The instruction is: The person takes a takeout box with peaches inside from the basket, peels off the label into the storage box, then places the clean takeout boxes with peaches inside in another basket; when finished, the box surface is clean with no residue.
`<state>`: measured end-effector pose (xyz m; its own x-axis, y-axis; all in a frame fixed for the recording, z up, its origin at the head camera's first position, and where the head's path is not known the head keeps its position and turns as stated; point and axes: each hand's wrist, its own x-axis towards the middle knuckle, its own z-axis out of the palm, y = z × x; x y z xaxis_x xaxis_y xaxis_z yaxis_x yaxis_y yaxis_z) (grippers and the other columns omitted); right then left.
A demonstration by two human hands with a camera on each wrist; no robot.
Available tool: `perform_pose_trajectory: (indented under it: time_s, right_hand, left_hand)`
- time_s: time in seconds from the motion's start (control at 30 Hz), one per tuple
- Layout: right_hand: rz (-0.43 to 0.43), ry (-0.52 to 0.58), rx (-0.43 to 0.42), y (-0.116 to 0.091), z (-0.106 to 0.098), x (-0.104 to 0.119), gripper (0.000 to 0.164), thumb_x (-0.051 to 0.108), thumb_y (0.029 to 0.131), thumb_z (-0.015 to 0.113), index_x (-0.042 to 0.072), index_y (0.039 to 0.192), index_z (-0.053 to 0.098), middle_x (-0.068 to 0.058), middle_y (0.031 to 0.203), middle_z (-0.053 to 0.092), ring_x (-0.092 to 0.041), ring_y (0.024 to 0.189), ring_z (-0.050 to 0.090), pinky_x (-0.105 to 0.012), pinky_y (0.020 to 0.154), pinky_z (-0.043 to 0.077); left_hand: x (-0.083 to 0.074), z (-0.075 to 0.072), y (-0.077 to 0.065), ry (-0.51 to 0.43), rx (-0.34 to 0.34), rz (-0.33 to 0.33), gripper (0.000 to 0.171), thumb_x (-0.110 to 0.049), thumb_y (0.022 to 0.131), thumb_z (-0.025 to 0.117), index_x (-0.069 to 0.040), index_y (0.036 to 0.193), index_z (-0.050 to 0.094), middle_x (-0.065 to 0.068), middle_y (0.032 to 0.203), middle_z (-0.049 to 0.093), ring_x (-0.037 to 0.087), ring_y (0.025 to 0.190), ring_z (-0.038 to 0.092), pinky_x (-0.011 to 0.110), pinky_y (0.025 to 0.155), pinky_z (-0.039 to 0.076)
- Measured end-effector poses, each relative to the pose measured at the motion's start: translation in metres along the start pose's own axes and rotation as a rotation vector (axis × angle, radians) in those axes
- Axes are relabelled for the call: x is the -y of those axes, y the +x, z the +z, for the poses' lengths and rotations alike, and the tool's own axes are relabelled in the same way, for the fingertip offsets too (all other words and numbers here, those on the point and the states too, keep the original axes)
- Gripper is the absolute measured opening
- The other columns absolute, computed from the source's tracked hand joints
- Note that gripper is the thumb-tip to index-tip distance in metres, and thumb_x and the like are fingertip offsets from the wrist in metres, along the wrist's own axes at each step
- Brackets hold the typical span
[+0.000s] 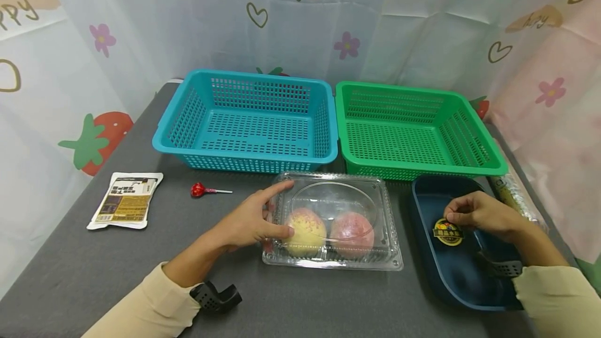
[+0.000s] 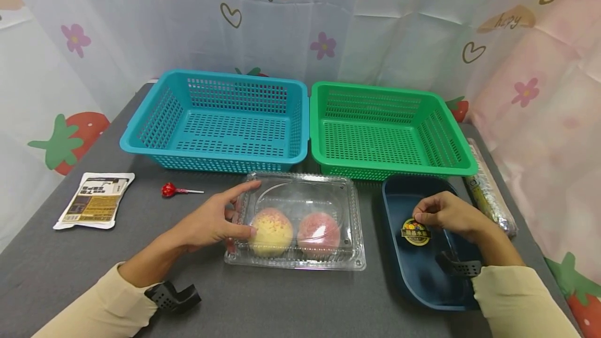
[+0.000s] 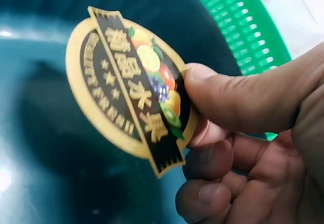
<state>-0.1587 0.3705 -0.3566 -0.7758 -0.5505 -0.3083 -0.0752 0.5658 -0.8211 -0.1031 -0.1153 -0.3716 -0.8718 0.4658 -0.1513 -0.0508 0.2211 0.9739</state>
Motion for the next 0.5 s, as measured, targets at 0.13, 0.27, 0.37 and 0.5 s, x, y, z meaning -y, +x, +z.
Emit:
perform_pose_trajectory:
  time_s: [0.13, 0.27, 0.37, 0.5]
  right_hand:
    - [0.036, -0.025, -0.009, 0.003, 0.0026, -0.0031, 0.019, 0.008, 0.099, 0.054, -0.008, 0.094, 0.063, 0.0, 0.075, 0.056, -0.012, 0.065, 0.051, -0.03, 0.056, 0.045]
    - [0.078, -0.035, -0.032, 0.0062, 0.0058, -0.0066, 0.018, 0.008, 0.098, 0.056, -0.008, 0.095, 0.063, -0.003, 0.077, 0.057, -0.013, 0.065, 0.051, -0.03, 0.056, 0.045]
    - [0.093, -0.046, -0.033, 0.0075, 0.0078, -0.0087, 0.016, 0.007, 0.097, 0.056, -0.007, 0.094, 0.064, -0.006, 0.078, 0.058, -0.014, 0.065, 0.051, -0.029, 0.056, 0.045]
    - [0.107, -0.082, -0.035, 0.0087, 0.0093, -0.0106, 0.015, 0.008, 0.097, 0.057, -0.006, 0.095, 0.064, -0.007, 0.078, 0.058, -0.014, 0.066, 0.052, -0.029, 0.056, 0.046]
  left_hand:
    - [0.0004, -0.0001, -0.0003, -0.006, 0.004, 0.005, 0.09, -0.005, 0.077, 0.081, -0.02, 0.151, 0.033, 0.02, 0.1, 0.035, 0.021, 0.052, 0.053, 0.052, 0.049, 0.053]
    - [0.0001, 0.0001, -0.0009, -0.013, 0.008, 0.011, 0.09, -0.005, 0.077, 0.081, -0.019, 0.151, 0.032, 0.019, 0.099, 0.034, 0.021, 0.052, 0.052, 0.052, 0.049, 0.053]
    - [0.0002, 0.0002, -0.0007, -0.015, 0.005, 0.008, 0.091, -0.005, 0.077, 0.081, -0.02, 0.151, 0.032, 0.019, 0.099, 0.034, 0.021, 0.053, 0.052, 0.052, 0.049, 0.053]
    - [0.0005, -0.0002, -0.0005, -0.013, 0.0, 0.001, 0.091, -0.006, 0.076, 0.082, -0.021, 0.151, 0.033, 0.019, 0.1, 0.035, 0.02, 0.053, 0.052, 0.052, 0.05, 0.053]
